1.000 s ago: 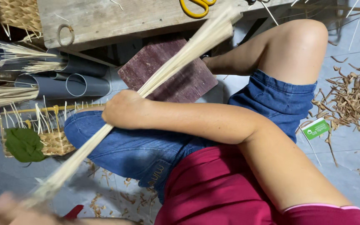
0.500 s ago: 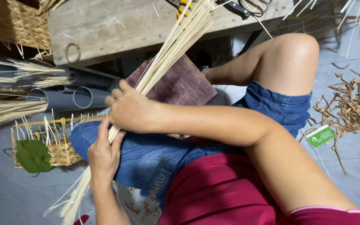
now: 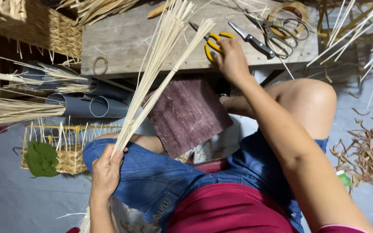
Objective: The person sits on a low stool and sorts thin bamboo sticks, aligning them into a bundle. They use scissors to trim the ends of the sticks, then gather the trimmed sticks and secure the bundle with a band, setting finished bundles on the workbench.
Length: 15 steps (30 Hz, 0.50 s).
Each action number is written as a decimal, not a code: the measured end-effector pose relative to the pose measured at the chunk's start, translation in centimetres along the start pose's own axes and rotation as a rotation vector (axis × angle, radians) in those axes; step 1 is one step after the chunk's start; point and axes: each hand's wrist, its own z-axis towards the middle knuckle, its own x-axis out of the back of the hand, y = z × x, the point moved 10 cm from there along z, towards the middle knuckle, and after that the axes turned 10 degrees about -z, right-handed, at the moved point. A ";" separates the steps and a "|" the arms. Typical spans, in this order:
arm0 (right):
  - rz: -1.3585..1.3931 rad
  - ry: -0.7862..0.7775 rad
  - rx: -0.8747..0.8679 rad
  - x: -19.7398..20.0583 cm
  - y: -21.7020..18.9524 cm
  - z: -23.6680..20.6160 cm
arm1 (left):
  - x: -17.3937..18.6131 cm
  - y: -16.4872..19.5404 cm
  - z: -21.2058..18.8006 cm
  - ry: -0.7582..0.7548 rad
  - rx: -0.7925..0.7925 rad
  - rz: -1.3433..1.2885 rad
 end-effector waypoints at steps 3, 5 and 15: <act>-0.153 -0.008 0.009 -3.7 1.9 -0.3 | -0.1 -0.5 0.0 -0.008 0.047 -0.004; -0.233 -0.011 -0.022 -4.6 3.2 -0.5 | 0.0 -0.2 0.0 0.006 0.021 0.030; 0.210 -0.189 -0.272 -2.8 4.9 -0.2 | 0.1 0.9 -0.4 0.053 -0.057 0.083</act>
